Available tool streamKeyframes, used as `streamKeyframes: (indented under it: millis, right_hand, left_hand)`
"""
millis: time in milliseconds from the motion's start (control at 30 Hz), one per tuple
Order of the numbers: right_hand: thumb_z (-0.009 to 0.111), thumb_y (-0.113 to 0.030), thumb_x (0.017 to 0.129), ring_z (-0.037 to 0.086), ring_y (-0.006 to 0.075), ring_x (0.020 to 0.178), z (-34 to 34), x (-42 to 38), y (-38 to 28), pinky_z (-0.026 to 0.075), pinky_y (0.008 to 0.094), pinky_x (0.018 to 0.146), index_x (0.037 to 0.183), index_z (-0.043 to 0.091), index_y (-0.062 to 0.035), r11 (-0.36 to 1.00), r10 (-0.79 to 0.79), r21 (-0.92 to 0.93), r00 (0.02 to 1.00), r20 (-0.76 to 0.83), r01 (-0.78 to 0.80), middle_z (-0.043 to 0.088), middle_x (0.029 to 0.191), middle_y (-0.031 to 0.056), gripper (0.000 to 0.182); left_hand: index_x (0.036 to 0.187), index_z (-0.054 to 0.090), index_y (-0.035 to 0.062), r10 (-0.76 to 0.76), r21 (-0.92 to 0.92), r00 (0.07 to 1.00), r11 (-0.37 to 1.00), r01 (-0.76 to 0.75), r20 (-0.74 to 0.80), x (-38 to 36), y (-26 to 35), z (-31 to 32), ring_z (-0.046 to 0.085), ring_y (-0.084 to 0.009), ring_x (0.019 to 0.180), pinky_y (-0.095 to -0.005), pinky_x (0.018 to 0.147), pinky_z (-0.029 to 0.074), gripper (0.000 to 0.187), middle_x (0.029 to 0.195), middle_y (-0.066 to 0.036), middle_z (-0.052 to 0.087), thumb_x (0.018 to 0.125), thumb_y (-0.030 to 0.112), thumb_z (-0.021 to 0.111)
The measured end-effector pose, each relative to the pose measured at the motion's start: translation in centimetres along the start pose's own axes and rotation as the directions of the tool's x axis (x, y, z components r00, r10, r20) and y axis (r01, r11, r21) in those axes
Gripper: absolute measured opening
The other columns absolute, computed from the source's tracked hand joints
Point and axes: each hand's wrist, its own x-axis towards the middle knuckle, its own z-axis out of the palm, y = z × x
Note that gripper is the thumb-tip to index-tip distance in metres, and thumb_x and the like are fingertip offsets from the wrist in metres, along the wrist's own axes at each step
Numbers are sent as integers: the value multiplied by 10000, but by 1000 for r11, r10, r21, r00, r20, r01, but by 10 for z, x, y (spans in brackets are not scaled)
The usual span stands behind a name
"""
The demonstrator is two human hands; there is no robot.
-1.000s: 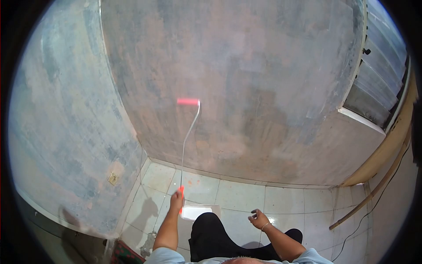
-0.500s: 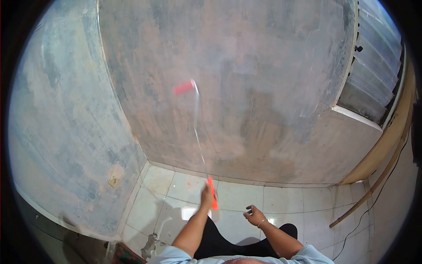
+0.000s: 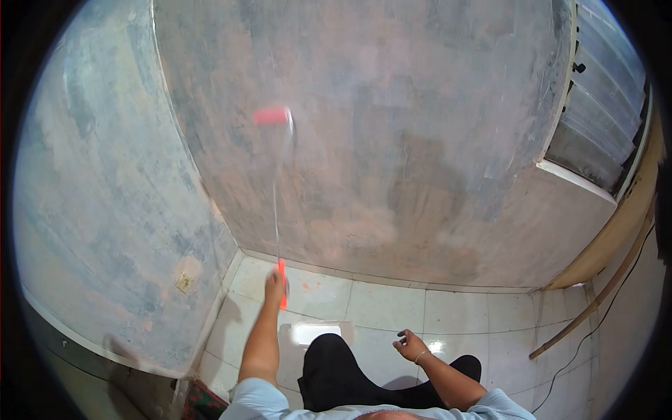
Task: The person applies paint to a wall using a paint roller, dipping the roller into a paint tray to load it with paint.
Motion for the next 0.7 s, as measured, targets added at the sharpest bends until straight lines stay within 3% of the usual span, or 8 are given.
streamKeyframes:
  millis: [33, 67, 100, 167, 200, 433, 600, 700]
  right_hand:
    - [634, -330, 825, 644, 328, 925, 2, -3, -1, 498, 384, 831, 1150, 507, -5, 999, -5, -33, 1000, -6, 5, 672, 961, 186, 477]
    - [627, -335, 827, 644, 327, 935, 0, -9, -3, 498, 382, 836, 1152, 504, -1, 999, -2, -50, 1000, 4, 2, 671, 973, 190, 482]
    - [627, -335, 827, 644, 327, 935, 0, -12, 0, 498, 382, 836, 1152, 504, -1, 999, 2, -49, 1000, -4, -2, 671, 973, 190, 482]
    - [626, -333, 829, 645, 323, 935, -2, -20, 6, 498, 382, 837, 1156, 501, 2, 995, 88, -44, 995, 38, -86, 670, 976, 196, 485]
    - [630, -326, 829, 647, 319, 929, -5, -24, 2, 500, 379, 832, 1158, 499, 7, 995, 87, -61, 995, 44, -84, 668, 975, 200, 487]
    - [639, -314, 828, 649, 321, 903, -8, 3, -29, 504, 371, 814, 1148, 503, 12, 994, -22, -108, 1000, -5, 22, 673, 948, 184, 477]
    - [628, -322, 835, 646, 320, 905, 7, 5, -35, 502, 381, 818, 1137, 508, 9, 995, -79, -59, 997, 7, 79, 671, 952, 181, 464]
    - [628, -327, 833, 647, 319, 904, 14, -9, -22, 502, 381, 819, 1138, 509, 8, 999, 2, -38, 1000, 16, -2, 672, 952, 175, 468]
  left_hand:
    - [1045, 617, -27, 93, 62, 990, 994, -87, -102, -2, -112, 22, 563, -263, 706, -395, 674, 457, 588, 711, -134, 561, 971, 490, 348]
    - [1153, 599, -6, 143, -22, 984, 989, -146, -105, -55, -85, 4, 574, -252, 751, -398, 711, 465, 551, 756, -133, 600, 971, 467, 383]
    - [1159, 602, 4, -284, -182, 942, 931, 316, 180, -62, -138, -8, 599, -242, 844, -386, 785, 471, 514, 858, -139, 646, 971, 439, 401]
    - [1186, 600, 24, -444, -1, 885, 894, 448, 143, -54, -124, -46, 619, -249, 917, -383, 824, 468, 496, 953, -147, 669, 973, 423, 395]
    - [1128, 624, 17, -135, 31, 991, 990, 136, -26, -31, -133, -54, 634, -265, 885, -398, 779, 475, 500, 911, -143, 675, 968, 429, 390]
    - [677, 529, 73, 135, -126, 991, 983, -133, 7, 59, 123, -138, 477, -141, 453, -318, 416, 377, 571, 534, -16, 489, 942, 559, 386]
    - [863, 601, 36, 56, 131, 998, 990, -53, -17, 24, -30, -75, 530, -204, 505, -369, 491, 427, 550, 599, -65, 544, 948, 532, 382]
    - [918, 625, 33, 75, -41, 997, 996, -73, 37, -10, -133, -61, 531, -225, 560, -393, 551, 445, 479, 604, -103, 547, 959, 455, 400]
